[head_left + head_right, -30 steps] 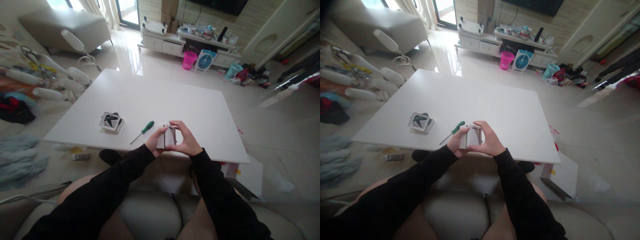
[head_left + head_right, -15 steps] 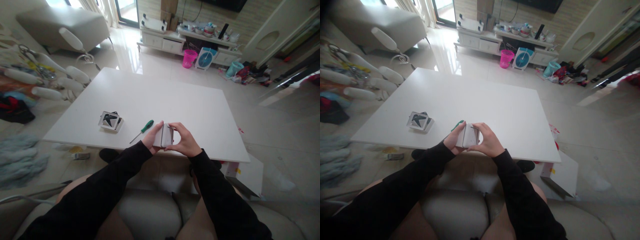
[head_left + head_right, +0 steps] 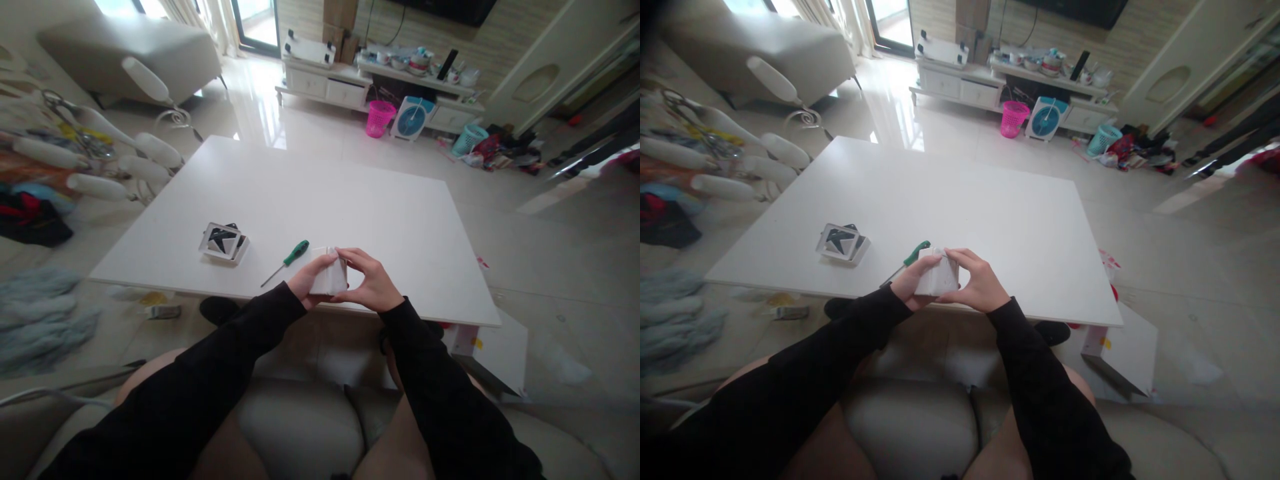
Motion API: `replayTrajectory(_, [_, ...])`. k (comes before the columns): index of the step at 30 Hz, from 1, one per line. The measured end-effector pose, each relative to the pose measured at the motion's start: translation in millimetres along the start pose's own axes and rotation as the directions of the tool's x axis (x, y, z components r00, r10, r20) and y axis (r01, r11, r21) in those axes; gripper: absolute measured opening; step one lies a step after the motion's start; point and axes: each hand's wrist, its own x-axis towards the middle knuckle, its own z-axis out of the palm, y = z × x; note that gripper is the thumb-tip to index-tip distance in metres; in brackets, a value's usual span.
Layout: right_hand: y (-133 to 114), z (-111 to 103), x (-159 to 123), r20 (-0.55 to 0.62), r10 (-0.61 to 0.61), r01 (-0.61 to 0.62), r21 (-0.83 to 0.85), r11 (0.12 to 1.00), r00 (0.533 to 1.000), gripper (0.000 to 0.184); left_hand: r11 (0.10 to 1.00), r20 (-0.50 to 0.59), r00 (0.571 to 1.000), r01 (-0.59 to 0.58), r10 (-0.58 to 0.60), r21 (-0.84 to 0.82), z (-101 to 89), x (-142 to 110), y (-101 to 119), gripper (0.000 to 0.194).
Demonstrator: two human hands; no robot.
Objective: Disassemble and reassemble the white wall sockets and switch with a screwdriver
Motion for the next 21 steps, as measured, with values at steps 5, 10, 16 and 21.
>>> replayTrajectory(5, [5, 3, 1, 0.025, 0.032, -0.033, 0.060, 0.998, 0.999, 0.098, 0.999, -0.016, 1.000, 0.026, -0.026, 0.043, -3.2, 0, 1, 0.040])
replayTrajectory(10, [4, 12, 1, 0.026, 0.075, -0.077, 0.068, 0.995, 0.997, 0.100, 0.997, 0.025, 0.996, -0.081, 0.081, -0.001, -2.2, 3, 2, 0.046])
replayTrajectory(16, [-2, 26, -2, -0.031, 0.368, -0.342, 0.304, 0.889, 0.929, 0.111, 0.898, -0.067, 0.896, -0.435, 0.439, 0.059, 4.4, 10, -1, 0.065])
replayTrajectory(21, [-4, 31, 0, 0.001, 0.366, -0.328, 0.444, 0.834, 0.931, 0.080, 0.797, -0.020, 0.803, -0.587, 0.595, 0.144, -3.2, 19, -9, 0.064])
